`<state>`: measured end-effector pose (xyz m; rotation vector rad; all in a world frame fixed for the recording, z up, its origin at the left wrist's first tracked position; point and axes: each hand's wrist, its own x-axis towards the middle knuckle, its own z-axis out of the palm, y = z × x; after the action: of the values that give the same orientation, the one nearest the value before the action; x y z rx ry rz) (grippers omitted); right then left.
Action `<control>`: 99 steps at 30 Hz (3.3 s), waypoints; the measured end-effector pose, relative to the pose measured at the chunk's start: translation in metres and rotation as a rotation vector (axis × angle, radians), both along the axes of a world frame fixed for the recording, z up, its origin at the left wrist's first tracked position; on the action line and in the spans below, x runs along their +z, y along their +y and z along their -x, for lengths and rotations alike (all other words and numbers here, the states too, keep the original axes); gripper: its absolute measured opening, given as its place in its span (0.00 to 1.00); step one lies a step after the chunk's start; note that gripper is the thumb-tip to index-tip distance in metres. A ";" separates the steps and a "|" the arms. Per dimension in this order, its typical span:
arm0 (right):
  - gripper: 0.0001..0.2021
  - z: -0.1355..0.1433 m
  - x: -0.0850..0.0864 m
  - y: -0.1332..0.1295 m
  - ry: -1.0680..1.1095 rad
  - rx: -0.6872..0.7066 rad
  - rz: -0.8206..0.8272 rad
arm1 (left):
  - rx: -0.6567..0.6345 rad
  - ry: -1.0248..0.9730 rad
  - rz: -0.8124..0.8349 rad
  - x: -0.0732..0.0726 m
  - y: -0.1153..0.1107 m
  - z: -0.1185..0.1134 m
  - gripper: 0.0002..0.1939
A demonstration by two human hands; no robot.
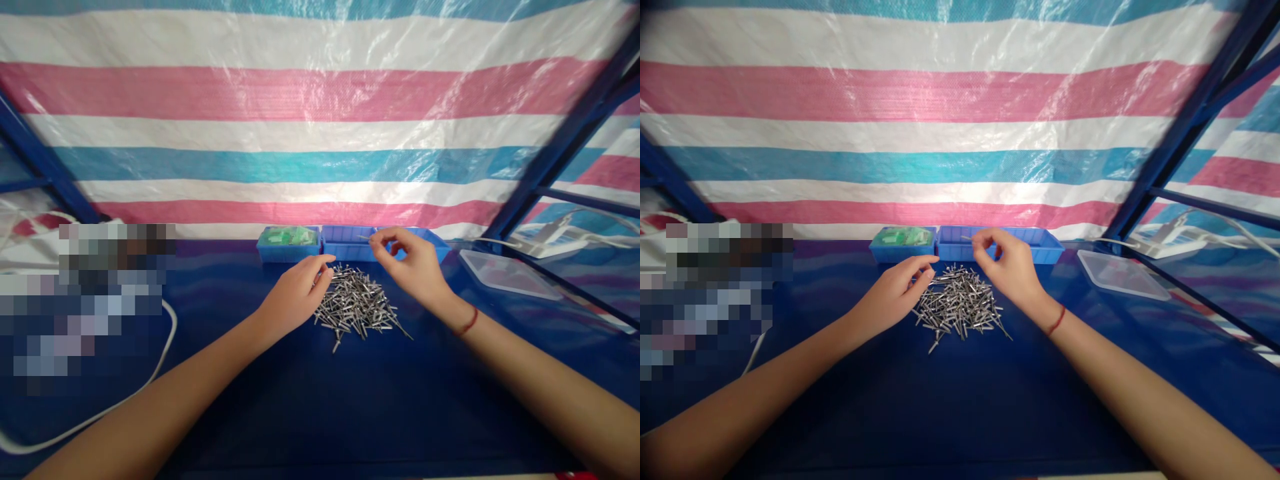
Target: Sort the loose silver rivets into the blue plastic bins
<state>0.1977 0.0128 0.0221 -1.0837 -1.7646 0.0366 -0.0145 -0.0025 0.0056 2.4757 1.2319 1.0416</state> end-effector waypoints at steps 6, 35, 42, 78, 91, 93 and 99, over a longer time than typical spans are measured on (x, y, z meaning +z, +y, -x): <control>0.08 -0.017 -0.011 0.059 -0.248 -0.129 -0.060 | 0.001 0.185 0.042 -0.006 0.017 0.017 0.14; 0.09 -0.005 -0.034 -0.017 -0.210 0.066 0.099 | -0.053 0.630 0.270 0.016 0.014 0.035 0.10; 0.05 0.001 -0.026 -0.027 -0.185 0.160 0.077 | -0.073 0.390 0.198 0.029 0.008 0.030 0.08; 0.04 0.017 -0.015 -0.050 0.156 0.302 0.173 | -0.061 -0.276 -0.199 -0.001 -0.030 -0.020 0.00; 0.10 -0.002 -0.011 -0.010 -0.083 0.020 0.068 | 0.029 -0.257 -0.051 0.009 -0.009 -0.005 0.11; 0.10 -0.009 -0.007 0.012 -0.170 -0.103 0.007 | 0.067 -0.243 -0.043 0.009 -0.002 0.001 0.10; 0.14 -0.011 -0.002 0.068 -0.432 -0.282 -0.097 | 0.050 -0.047 0.003 0.002 0.012 0.014 0.10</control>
<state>0.2086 0.0811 0.0205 -1.3293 -1.9460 -0.4839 -0.0286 0.0099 0.0078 2.4160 1.2863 1.1026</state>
